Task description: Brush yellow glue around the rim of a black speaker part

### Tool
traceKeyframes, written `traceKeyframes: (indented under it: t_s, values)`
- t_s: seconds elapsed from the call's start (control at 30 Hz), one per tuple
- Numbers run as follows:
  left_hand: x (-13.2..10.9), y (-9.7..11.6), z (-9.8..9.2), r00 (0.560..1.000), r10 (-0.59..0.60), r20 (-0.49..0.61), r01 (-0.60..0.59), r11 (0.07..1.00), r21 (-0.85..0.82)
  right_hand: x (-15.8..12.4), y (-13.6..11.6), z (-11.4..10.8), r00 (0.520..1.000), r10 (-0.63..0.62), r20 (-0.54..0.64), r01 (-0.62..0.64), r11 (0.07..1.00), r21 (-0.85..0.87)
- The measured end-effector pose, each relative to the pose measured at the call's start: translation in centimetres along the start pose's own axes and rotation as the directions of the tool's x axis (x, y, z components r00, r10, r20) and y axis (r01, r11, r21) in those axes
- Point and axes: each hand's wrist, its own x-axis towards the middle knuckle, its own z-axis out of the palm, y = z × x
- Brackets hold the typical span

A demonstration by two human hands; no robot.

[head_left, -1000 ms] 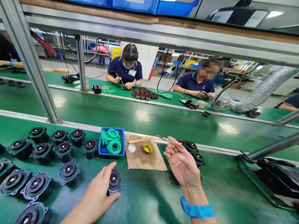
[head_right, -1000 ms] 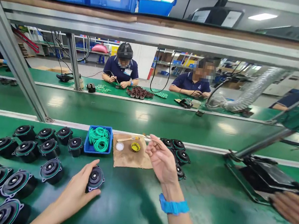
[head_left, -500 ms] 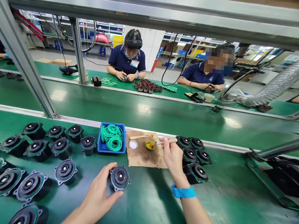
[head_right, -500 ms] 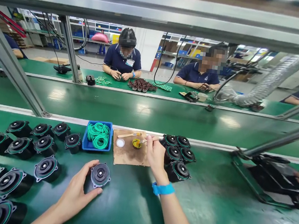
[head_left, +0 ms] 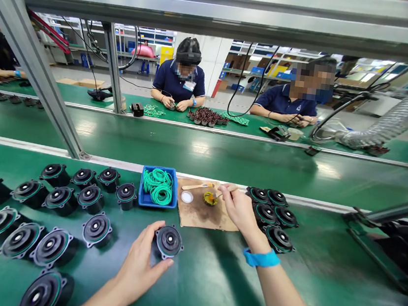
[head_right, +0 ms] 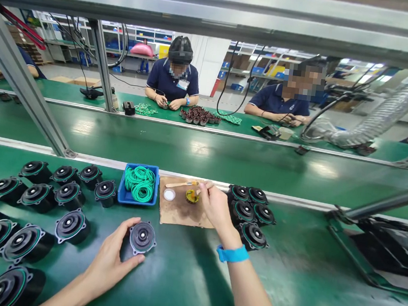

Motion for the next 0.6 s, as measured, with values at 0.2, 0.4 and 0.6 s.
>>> traceKeyframes:
  t_s: [0.2,0.4,0.6]
  values:
    - [-0.1,-0.1,0.1,0.999,0.029,-0.028,-0.029,1.0,0.0,0.0,-0.5,-1.4,0.936,-0.27,0.226,0.257,0.963,0.085]
    - [0.0,0.1,-0.1,0.998,0.044,-0.039,-0.044,0.999,-0.011,-0.1,0.0,-2.5,0.969,-0.228,0.098,0.217,0.97,0.104]
    - [0.1,0.1,0.0,0.999,0.028,-0.037,-0.028,0.999,-0.018,-1.1,1.2,-1.2,0.999,-0.031,-0.023,0.033,0.996,0.089]
